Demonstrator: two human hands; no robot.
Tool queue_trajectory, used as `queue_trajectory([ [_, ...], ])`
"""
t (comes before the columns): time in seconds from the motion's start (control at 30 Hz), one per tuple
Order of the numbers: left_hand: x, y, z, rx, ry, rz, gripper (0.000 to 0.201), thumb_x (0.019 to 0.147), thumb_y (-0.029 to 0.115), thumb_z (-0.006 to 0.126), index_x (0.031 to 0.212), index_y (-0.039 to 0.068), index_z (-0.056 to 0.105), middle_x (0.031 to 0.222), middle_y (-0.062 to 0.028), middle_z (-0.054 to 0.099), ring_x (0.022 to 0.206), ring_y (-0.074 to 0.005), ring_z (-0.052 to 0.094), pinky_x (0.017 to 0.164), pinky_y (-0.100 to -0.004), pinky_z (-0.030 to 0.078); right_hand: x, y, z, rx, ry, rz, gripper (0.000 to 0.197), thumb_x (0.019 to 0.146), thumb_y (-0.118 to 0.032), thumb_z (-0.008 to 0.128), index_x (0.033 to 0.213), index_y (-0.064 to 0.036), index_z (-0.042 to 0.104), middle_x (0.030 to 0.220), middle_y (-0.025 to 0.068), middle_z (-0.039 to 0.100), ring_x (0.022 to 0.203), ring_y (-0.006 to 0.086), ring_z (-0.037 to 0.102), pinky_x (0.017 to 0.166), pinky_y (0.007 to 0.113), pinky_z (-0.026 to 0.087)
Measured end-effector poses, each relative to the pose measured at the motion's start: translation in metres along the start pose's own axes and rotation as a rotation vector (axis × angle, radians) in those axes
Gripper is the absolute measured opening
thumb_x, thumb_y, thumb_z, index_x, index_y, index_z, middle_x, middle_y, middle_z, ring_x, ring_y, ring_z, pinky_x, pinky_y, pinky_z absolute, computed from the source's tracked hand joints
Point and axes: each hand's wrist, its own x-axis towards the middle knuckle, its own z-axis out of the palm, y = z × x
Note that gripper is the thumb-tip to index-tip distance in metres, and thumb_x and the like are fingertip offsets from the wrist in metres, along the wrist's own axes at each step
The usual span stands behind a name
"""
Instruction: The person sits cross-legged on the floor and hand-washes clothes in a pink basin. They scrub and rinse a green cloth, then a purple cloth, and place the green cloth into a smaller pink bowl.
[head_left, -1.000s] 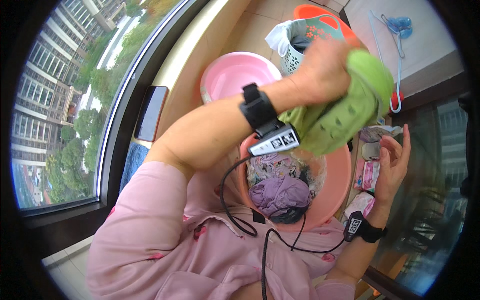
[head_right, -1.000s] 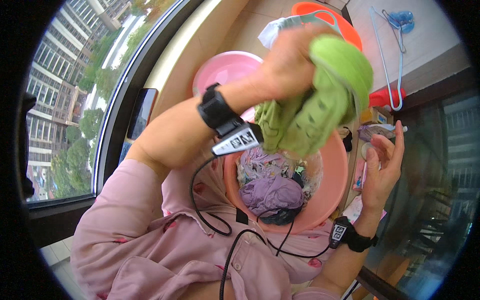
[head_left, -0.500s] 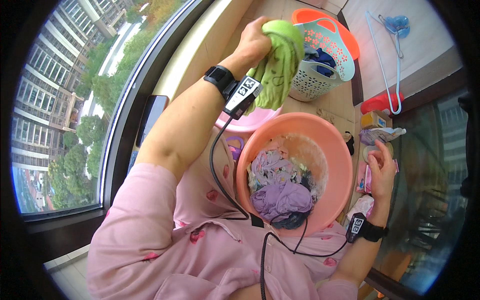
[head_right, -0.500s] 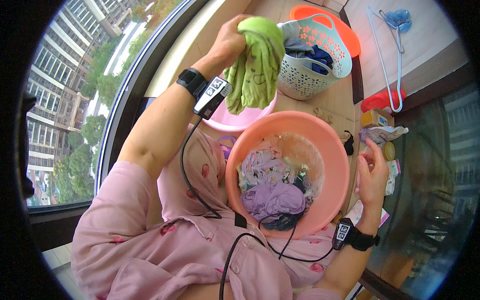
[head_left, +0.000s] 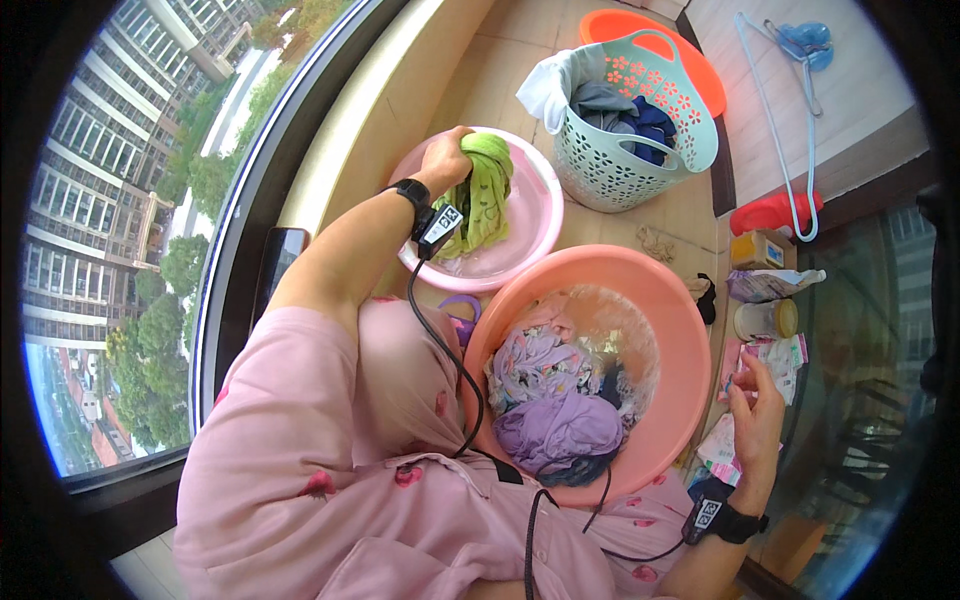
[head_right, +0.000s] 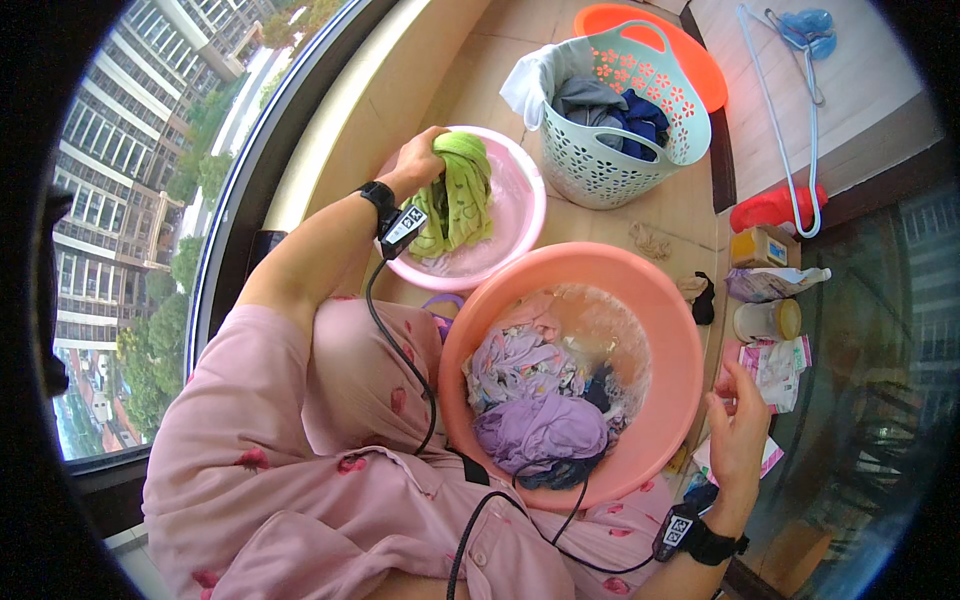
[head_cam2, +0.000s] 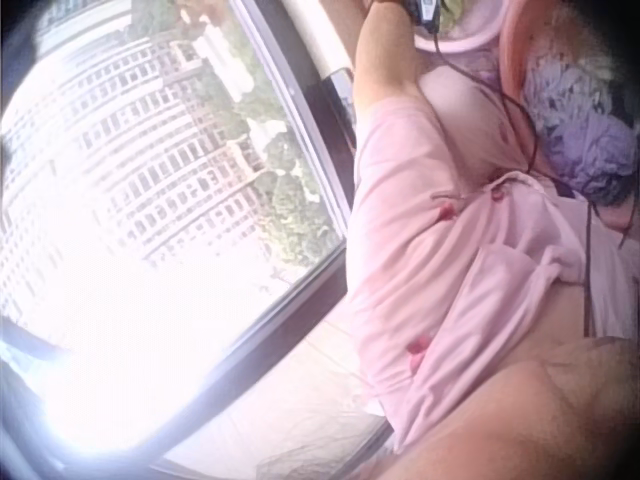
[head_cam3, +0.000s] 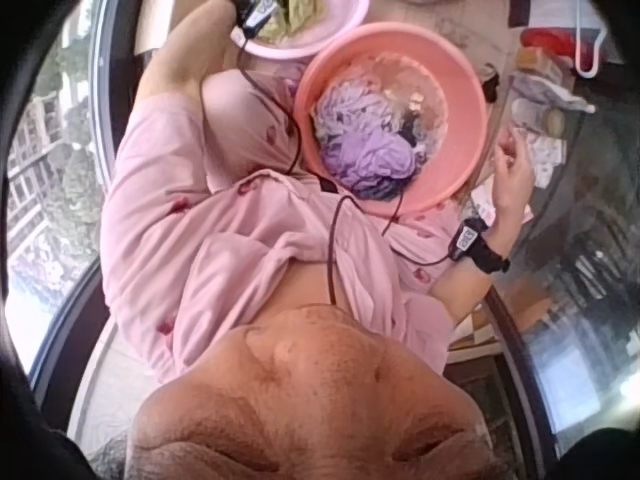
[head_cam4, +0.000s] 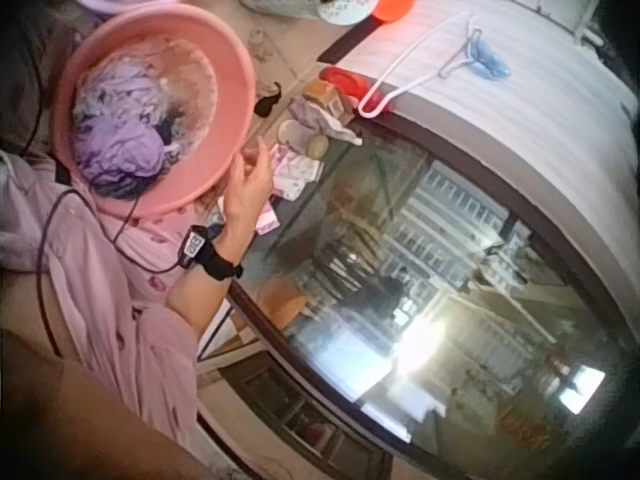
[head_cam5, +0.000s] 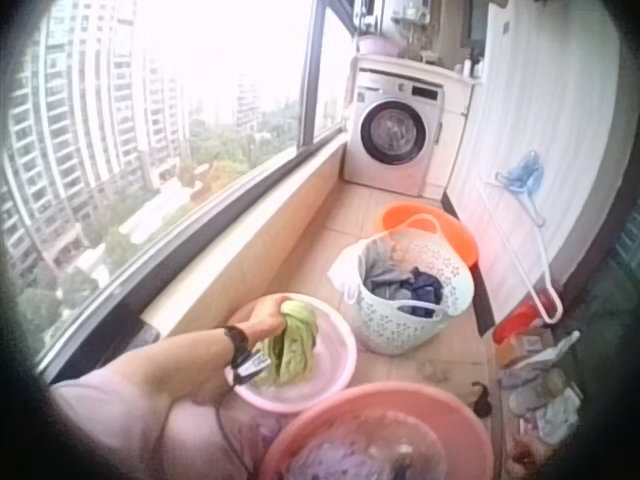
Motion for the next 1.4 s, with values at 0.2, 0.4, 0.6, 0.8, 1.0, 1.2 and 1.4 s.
queue_trajectory([
  [0.2, 0.003, -0.03, 0.026, 0.355, -0.24, 0.015, 0.061, 0.082, 0.018, 0.072, 0.139, 0.019, 0.052, 0.118, -0.0191, 0.067, 0.115, -0.0358, 0.062, 0.099, -0.0465, 0.048, 0.0, 0.003, 0.0, -0.137, -0.095, 0.03, 0.049, 0.082, 0.001, 0.064, 0.131, -0.0006, 0.058, 0.105, 0.0112, 0.064, 0.094, 0.0209, 0.06, 0.077, 0.032, 0.05],
  [0.4, -0.007, -0.022, 0.033, 0.609, -0.392, -0.066, 0.053, 0.088, 0.025, 0.067, 0.139, 0.024, 0.054, 0.137, -0.0116, 0.057, 0.133, -0.0343, 0.047, 0.1, -0.0614, 0.042, 0.002, 0.009, -0.001, -0.138, -0.127, 0.069, 0.049, 0.08, 0.0, 0.065, 0.129, -0.0006, 0.058, 0.107, 0.0122, 0.064, 0.095, 0.0228, 0.06, 0.078, 0.033, 0.049],
  [0.6, 0.006, 0.006, -0.002, 0.491, -0.268, 0.165, 0.048, 0.08, 0.016, 0.064, 0.128, 0.019, 0.065, 0.127, -0.0124, 0.065, 0.123, -0.0338, 0.057, 0.098, -0.056, 0.047, 0.0, 0.004, 0.001, -0.195, -0.108, -0.105, 0.046, 0.082, 0.004, 0.061, 0.128, -0.0008, 0.06, 0.095, 0.0071, 0.063, 0.084, 0.0147, 0.059, 0.073, 0.029, 0.049],
  [0.8, -0.027, 0.057, -0.088, 0.365, -0.19, 0.382, 0.043, 0.084, 0.028, 0.07, 0.122, 0.009, 0.067, 0.112, -0.0184, 0.071, 0.104, -0.0351, 0.067, 0.093, -0.0417, 0.053, -0.003, -0.022, 0.006, -0.089, -0.182, -0.122, 0.044, 0.081, -0.003, 0.065, 0.125, 0.0013, 0.059, 0.102, 0.014, 0.063, 0.092, 0.0255, 0.059, 0.081, 0.035, 0.048],
  [1.0, -0.081, 0.096, -0.119, 0.231, -0.149, 0.365, 0.032, 0.085, 0.02, 0.068, 0.115, 0.008, 0.07, 0.105, -0.017, 0.072, 0.096, -0.0306, 0.071, 0.087, -0.0395, 0.055, -0.004, -0.033, 0.009, -0.106, -0.212, -0.225, 0.044, 0.082, -0.002, 0.065, 0.126, 0.0014, 0.059, 0.098, 0.0146, 0.062, 0.089, 0.0256, 0.059, 0.077, 0.035, 0.049],
  [1.2, -0.066, 0.132, -0.137, 0.194, 0.032, 0.438, 0.032, 0.081, 0.017, 0.069, 0.112, 0.011, 0.073, 0.105, -0.0148, 0.073, 0.093, -0.0274, 0.07, 0.087, -0.0377, 0.055, -0.007, -0.025, 0.006, -0.176, -0.21, -0.282, 0.046, 0.08, -0.001, 0.065, 0.126, 0.0014, 0.059, 0.099, 0.0171, 0.063, 0.089, 0.0285, 0.06, 0.078, 0.037, 0.049],
  [1.4, -0.085, 0.175, -0.193, -0.246, -0.025, 0.463, 0.031, 0.089, 0.022, 0.069, 0.117, 0.01, 0.07, 0.101, -0.0067, 0.073, 0.094, -0.0181, 0.069, 0.078, -0.0334, 0.055, -0.009, -0.02, 0.006, -0.182, -0.187, -0.317, 0.046, 0.078, 0.0, 0.066, 0.124, 0.0014, 0.059, 0.099, 0.0187, 0.063, 0.089, 0.03, 0.062, 0.08, 0.038, 0.05],
])
